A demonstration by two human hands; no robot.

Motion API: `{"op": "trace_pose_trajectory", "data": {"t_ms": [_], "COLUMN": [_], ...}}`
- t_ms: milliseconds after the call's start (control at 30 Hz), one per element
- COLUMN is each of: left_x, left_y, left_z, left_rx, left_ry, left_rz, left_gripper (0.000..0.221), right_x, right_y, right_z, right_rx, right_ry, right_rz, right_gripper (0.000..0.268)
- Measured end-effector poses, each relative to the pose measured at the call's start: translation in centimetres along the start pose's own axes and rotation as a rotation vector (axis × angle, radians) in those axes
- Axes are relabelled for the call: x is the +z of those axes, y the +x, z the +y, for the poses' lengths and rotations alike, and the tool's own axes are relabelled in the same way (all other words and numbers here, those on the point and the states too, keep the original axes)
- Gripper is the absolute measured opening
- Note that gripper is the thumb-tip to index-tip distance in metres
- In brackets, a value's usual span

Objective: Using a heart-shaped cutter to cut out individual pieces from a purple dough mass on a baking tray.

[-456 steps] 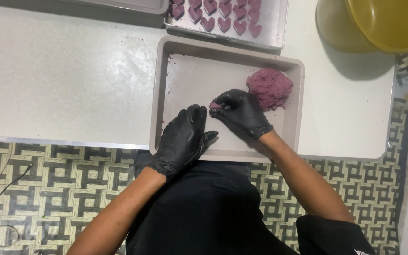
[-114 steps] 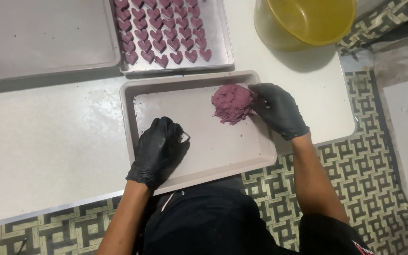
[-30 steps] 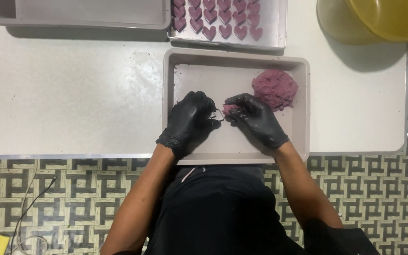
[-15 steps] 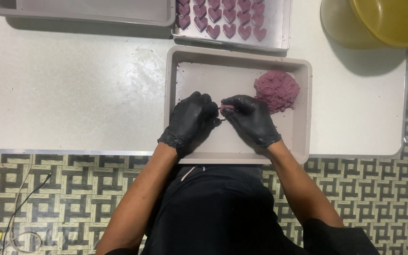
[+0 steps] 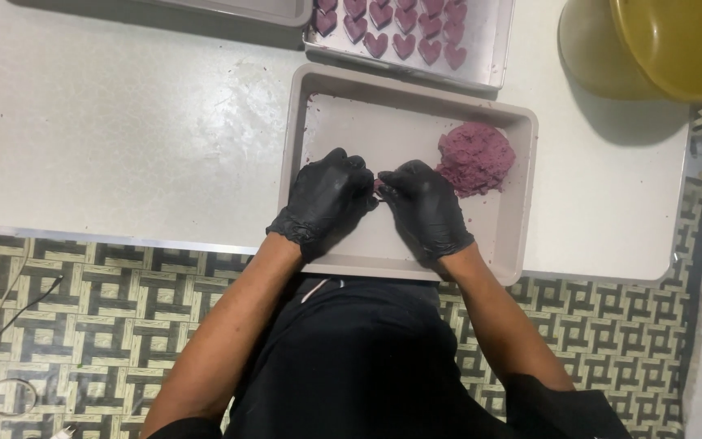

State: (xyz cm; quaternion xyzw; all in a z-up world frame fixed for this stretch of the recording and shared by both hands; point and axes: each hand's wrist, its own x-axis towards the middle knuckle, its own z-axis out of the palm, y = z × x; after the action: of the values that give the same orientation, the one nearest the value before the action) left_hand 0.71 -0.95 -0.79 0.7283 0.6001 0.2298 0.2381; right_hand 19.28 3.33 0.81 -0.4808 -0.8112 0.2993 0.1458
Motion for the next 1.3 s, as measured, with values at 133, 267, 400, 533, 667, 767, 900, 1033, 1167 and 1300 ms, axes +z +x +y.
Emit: {"op": "trace_pose_trajectory", "data": {"t_ms": [133,267,400,533,667,767,900,1033,1167,1300], "left_x": [-0.2,-0.8,-1.8,-2.3,-3.1,-3.1,-2.3,-1.5,-1.7,-1.6], "left_y": [-0.1,0.0,0.0,-0.3,-0.4,-0.5,-0.5,-0.3,-0.1,-0.1], "left_z": [0.2,0.8,1.9,2.1,2.1,2.1,1.8,1.2,1.5,1.5], "left_rx": [-0.009,-0.049,-0.135,-0.192,-0.189,-0.099,-0.052,-0.090,-0.101,-0.121], "left_ry": [-0.030,-0.036,-0.064,-0.137,-0.224,-0.225,-0.176,-0.195,-0.160,-0.166], "left_rz": [0.005,-0.038,-0.072,-0.068,-0.104,-0.101,-0.058,-0.062,-0.063,-0.053], "left_gripper": [0.012,0.017,0.020,0.023,0.033,0.029,0.024,0.024,0.022,0.020], "right_x": [-1.9,-3.8,-3.4,-3.2,-2.9,-2.2,-0.5,0.2,0.4,1.3], "right_y": [-0.3,-0.5,-1.4,-1.8,-2.0,-2.5,-3.7,-3.9,-3.6,-4.0], "right_z": [-1.9,-0.3,0.5,0.6,-1.3,-1.8,-1.8,-2.0,-1.7,-1.1], "right_rx": [0.073,0.140,0.140,0.169,0.200,0.124,0.010,-0.065,-0.171,-0.287], "right_ry": [0.092,-0.052,0.146,0.255,0.336,0.345,0.346,0.305,0.019,-0.259], "right_rz": [-0.004,-0.121,-0.018,-0.001,0.039,0.090,0.225,0.281,0.272,0.281], "right_gripper": [0.020,0.031,0.029,0.028,0.029,0.028,0.024,0.020,0.013,0.013]}}
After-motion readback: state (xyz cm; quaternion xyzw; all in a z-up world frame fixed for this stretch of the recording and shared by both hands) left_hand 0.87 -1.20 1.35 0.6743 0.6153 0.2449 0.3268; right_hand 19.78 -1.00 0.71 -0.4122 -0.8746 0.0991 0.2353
